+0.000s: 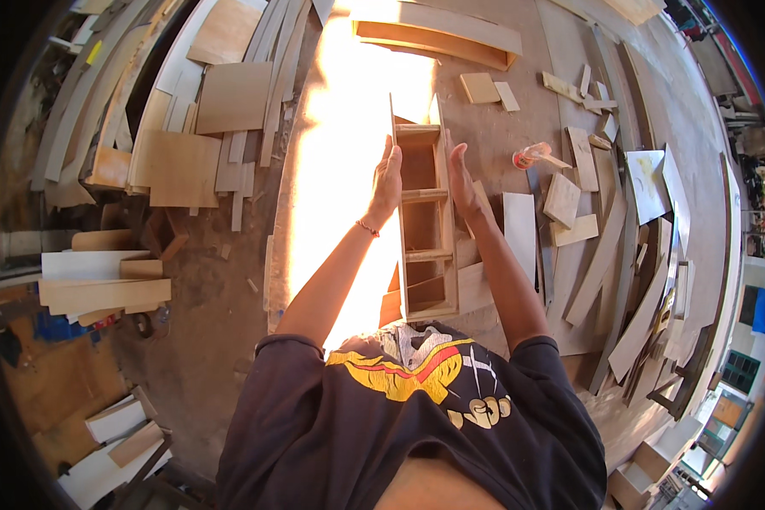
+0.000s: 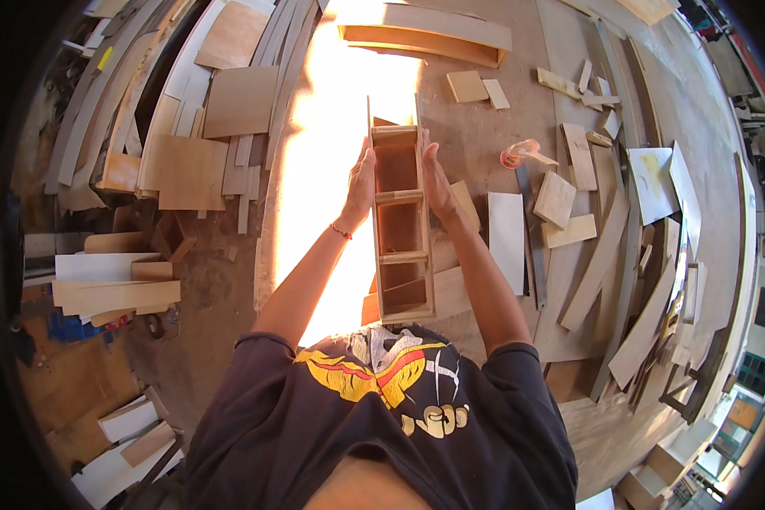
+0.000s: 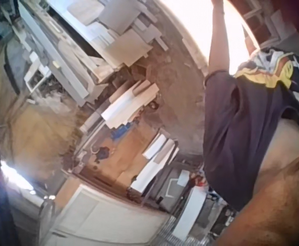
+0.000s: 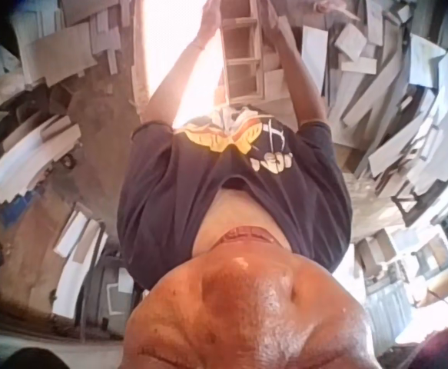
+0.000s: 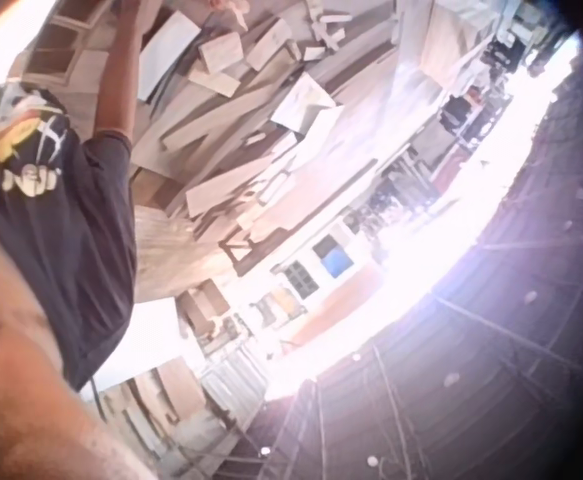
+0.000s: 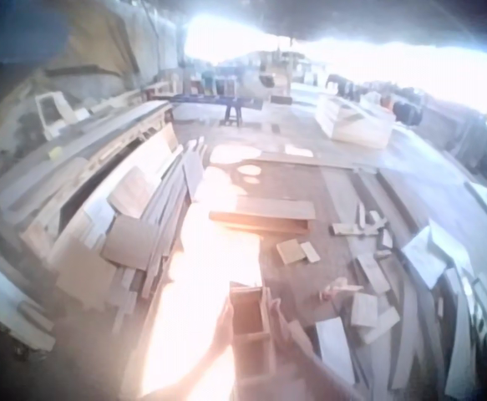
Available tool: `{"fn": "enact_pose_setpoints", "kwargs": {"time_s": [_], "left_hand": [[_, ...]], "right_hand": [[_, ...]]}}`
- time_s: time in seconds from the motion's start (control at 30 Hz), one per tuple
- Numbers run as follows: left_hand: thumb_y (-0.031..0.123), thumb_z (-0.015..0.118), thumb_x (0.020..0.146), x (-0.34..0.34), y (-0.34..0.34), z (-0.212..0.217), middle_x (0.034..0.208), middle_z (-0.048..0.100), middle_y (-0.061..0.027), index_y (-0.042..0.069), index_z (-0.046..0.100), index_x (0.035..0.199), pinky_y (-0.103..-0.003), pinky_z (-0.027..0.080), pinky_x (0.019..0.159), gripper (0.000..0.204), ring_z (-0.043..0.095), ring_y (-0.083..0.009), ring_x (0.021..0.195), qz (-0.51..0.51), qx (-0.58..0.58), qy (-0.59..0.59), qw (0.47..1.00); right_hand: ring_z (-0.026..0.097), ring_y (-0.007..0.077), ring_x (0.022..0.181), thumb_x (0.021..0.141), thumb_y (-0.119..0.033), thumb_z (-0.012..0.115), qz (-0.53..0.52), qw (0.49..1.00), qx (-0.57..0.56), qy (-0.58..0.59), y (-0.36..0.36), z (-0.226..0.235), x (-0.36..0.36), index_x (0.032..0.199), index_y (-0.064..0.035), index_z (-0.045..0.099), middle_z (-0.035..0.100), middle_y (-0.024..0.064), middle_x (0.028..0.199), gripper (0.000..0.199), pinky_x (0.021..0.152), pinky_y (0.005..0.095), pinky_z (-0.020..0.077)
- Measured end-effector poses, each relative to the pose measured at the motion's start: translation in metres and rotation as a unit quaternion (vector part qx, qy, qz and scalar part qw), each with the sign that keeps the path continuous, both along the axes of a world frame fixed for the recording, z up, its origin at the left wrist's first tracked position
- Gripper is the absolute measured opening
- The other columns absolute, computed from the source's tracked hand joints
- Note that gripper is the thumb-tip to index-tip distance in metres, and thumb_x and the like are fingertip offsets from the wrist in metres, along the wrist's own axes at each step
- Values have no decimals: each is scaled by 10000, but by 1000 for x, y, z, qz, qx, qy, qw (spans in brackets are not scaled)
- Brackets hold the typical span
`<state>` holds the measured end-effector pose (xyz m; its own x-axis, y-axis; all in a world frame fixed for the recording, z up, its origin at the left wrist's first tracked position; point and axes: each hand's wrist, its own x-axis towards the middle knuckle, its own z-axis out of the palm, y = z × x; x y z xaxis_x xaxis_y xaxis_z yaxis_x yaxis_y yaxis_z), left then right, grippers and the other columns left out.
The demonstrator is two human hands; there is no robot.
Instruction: The person assembles a small wooden shelf by fitting wooden slats into slots on a vertical support piece and then joining it with another vertical support.
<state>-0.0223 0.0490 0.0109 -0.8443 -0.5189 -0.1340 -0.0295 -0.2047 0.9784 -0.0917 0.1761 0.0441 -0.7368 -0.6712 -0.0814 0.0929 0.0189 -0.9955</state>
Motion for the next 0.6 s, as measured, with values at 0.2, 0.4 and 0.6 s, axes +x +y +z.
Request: {"fn": "enact_pose_setpoints", "kwargs": {"time_s": [0.2,0.4,0.6], "left_hand": [[368,452,923,12,1,29,1095,545,-112,-97,287,1316,-240,349,911,632,468,-123,1037,-11,-17,-80,997],[219,572,826,17,-10,25,695,564,-10,-102,505,1142,-236,438,542,455,515,-68,605,-47,-41,-128,990],[141,557,800,21,-7,69,886,624,-76,-36,579,1116,-235,419,508,363,424,-44,531,-75,-99,-207,970]], "right_hand": [[98,238,1359,908,-571,271,-91,990,95,43,5,9,2,1359,102,143,132,200,1457,820,1096,307,103],[479,64,886,877,-299,570,-17,989,144,-6,14,16,4,1054,33,588,571,9,955,376,789,234,394],[449,37,746,819,-163,604,-43,978,201,-31,15,19,0,890,-15,610,550,-32,830,164,664,220,380]]}}
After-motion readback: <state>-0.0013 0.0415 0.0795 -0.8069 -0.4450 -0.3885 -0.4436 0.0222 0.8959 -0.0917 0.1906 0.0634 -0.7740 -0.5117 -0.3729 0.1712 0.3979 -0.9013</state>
